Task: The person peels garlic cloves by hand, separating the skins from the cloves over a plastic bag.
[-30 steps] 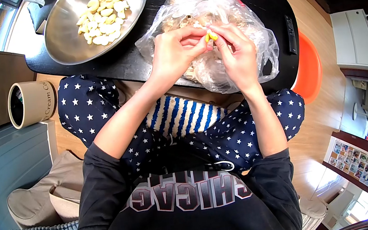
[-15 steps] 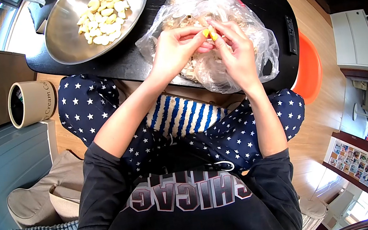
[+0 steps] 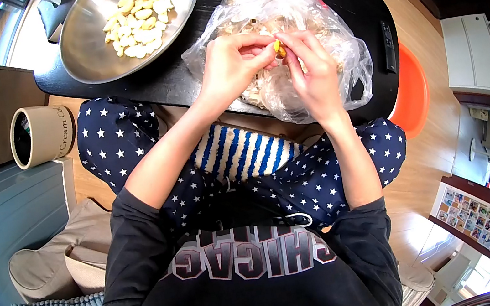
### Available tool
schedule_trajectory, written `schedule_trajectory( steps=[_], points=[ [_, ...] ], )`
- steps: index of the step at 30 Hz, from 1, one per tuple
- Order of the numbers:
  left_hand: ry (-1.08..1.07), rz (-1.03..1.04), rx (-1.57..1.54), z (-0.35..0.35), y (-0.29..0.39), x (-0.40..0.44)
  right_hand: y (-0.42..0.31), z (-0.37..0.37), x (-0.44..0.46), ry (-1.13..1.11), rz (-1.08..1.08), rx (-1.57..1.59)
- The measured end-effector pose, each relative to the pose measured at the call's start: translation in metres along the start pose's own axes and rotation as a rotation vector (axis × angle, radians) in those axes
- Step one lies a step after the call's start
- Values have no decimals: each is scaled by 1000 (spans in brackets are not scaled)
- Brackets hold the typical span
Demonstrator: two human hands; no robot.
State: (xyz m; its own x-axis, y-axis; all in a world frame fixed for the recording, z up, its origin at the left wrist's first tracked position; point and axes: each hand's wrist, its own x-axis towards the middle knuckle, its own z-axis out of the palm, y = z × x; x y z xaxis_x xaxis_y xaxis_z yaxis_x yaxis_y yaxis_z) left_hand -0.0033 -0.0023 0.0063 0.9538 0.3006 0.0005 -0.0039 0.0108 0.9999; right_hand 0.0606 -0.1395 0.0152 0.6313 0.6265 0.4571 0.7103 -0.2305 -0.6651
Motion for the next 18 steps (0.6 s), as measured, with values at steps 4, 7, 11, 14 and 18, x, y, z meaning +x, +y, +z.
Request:
schedule_trajectory(
  steps=[4, 7, 11, 14, 18],
  points=[
    [24, -61, -41, 2, -1, 0, 4, 6, -1, 31, -67, -46],
    [44, -66, -11, 2, -5, 0, 3, 9, -1, 46, -96, -58],
    [60, -54, 17, 3, -8, 2, 4, 11, -1, 75, -74, -29],
    [103, -47, 77, 3, 1, -1, 3, 11, 0, 82, -7, 86],
    [78, -35, -34, 0, -2, 2, 5, 12, -1, 54, 139, 323]
  ],
)
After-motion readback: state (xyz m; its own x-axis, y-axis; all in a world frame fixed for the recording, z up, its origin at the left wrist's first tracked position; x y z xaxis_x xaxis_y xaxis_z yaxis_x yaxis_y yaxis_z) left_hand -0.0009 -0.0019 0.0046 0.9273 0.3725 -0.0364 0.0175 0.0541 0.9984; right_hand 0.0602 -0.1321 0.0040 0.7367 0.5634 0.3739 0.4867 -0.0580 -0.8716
